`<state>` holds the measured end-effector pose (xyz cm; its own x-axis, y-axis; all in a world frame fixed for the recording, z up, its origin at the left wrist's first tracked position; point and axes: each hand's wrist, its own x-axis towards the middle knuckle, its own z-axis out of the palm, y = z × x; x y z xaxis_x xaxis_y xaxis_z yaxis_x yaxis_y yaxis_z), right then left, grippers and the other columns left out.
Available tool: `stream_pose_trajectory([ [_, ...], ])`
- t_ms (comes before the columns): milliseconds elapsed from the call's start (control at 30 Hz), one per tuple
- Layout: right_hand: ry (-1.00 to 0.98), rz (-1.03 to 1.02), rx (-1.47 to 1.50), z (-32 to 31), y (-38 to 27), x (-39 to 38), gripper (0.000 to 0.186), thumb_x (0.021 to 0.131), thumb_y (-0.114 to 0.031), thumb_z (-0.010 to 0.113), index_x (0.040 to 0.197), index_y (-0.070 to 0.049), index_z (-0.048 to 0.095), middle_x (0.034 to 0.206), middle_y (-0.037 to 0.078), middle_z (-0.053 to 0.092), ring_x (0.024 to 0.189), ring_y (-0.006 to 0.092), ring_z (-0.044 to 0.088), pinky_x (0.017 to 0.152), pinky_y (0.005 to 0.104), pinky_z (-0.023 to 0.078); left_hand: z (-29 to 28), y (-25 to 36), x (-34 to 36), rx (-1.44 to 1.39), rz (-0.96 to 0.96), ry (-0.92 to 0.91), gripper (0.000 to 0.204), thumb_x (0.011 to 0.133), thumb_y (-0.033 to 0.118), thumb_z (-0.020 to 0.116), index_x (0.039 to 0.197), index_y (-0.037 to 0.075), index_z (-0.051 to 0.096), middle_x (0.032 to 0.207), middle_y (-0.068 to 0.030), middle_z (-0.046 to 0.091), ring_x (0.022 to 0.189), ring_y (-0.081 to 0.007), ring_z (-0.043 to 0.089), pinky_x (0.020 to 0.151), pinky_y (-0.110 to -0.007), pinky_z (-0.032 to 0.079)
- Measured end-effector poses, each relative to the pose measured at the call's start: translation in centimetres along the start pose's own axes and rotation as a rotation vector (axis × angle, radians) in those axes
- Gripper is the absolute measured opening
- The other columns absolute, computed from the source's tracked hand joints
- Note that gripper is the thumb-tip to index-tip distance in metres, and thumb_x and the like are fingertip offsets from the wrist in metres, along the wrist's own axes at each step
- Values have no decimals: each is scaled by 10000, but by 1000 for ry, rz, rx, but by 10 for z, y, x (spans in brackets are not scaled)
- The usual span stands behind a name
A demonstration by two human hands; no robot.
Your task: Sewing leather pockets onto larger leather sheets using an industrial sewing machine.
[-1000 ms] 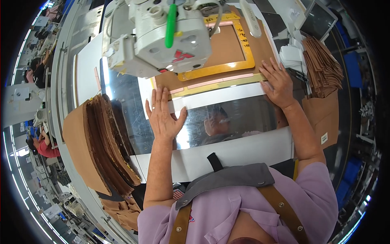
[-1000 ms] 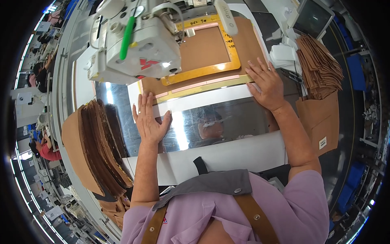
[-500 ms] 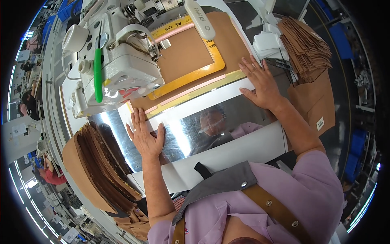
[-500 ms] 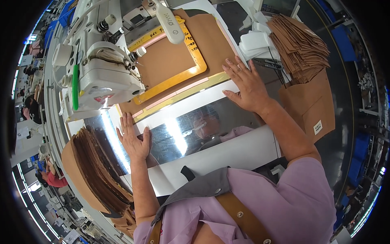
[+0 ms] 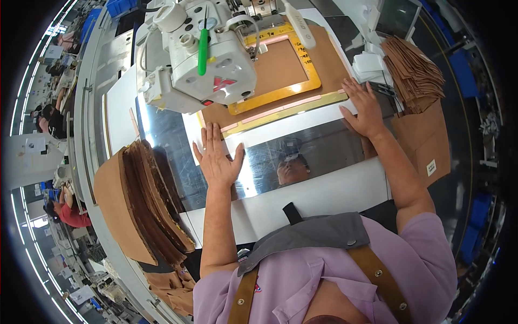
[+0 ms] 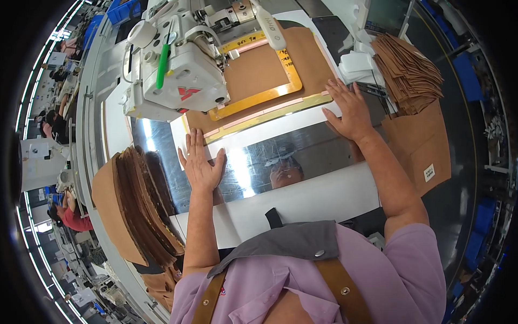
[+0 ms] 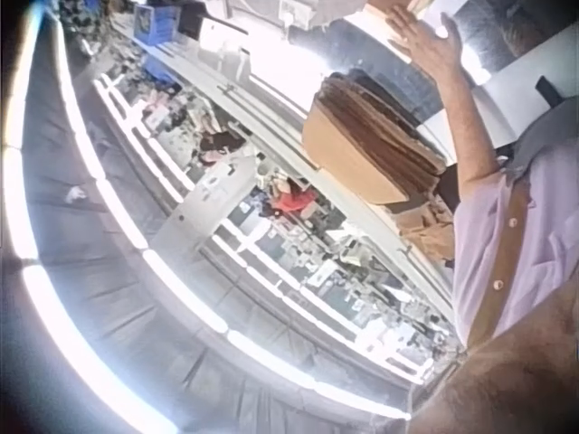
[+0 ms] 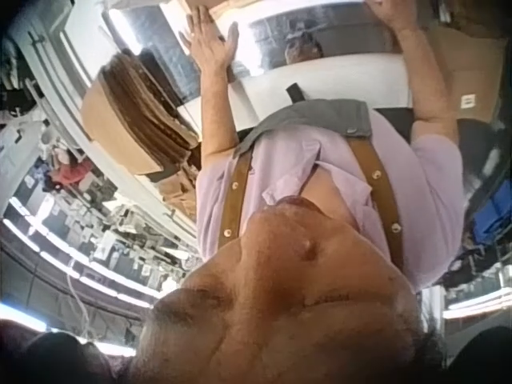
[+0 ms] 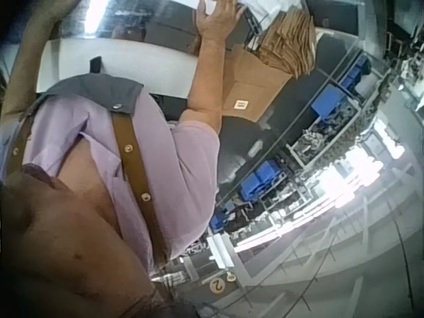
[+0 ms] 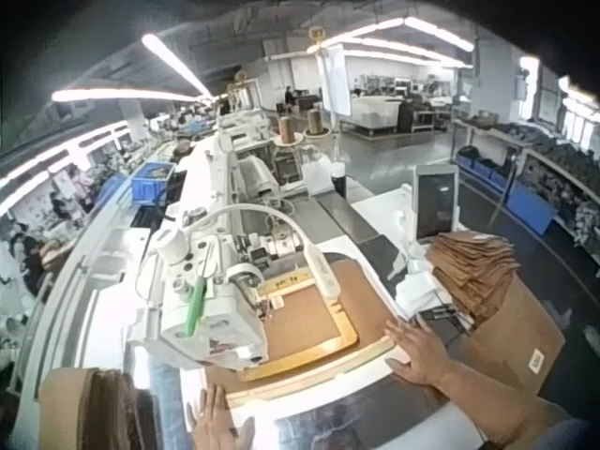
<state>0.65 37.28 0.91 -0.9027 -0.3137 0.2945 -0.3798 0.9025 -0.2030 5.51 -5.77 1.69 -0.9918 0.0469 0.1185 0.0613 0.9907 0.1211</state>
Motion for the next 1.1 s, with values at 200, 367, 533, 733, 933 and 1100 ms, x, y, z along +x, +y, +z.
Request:
stream_pose_trajectory([
  [200,13,26,25,0,0,3,570,943,-328,629,1450,-86,527,1527,118,517,1469,306,417,1207,546,281,2,-4,0,3,-3,13,896,887,573,587,1563,30,362,1615,-153,389,1551,-296,255,1260,-547,69],
  [367,12,29,32,3,0,5,556,946,-322,625,1440,-83,535,1521,117,522,1465,309,420,1208,530,288,4,-5,0,-16,-17,0,893,882,573,593,1558,32,376,1616,-158,386,1549,-296,260,1258,-550,72],
  [533,-2,34,36,2,1,4,544,951,-315,619,1435,-81,538,1521,119,523,1466,315,417,1213,525,279,4,-4,1,-25,-27,-11,893,880,575,595,1557,33,380,1618,-158,384,1547,-298,267,1257,-552,72],
  [733,0,28,45,0,-1,5,563,948,-325,622,1447,-79,533,1525,127,518,1475,321,404,1214,531,272,4,-5,0,-28,-23,3,899,879,571,605,1564,39,369,1626,-150,377,1546,-303,270,1256,-553,75],
  [933,21,48,1,-3,-2,4,567,953,-338,618,1453,-84,536,1528,124,516,1477,320,400,1212,547,270,4,-5,2,-80,-6,-7,925,878,587,595,1570,24,352,1635,-166,355,1546,-329,263,1255,-562,60],
  [1100,16,88,-55,0,-1,-1,573,942,-352,637,1446,-94,543,1515,109,531,1461,318,418,1201,555,287,5,-3,2,-66,-8,-19,912,878,567,604,1562,14,365,1636,-168,355,1548,-325,263,1253,-564,62],
])
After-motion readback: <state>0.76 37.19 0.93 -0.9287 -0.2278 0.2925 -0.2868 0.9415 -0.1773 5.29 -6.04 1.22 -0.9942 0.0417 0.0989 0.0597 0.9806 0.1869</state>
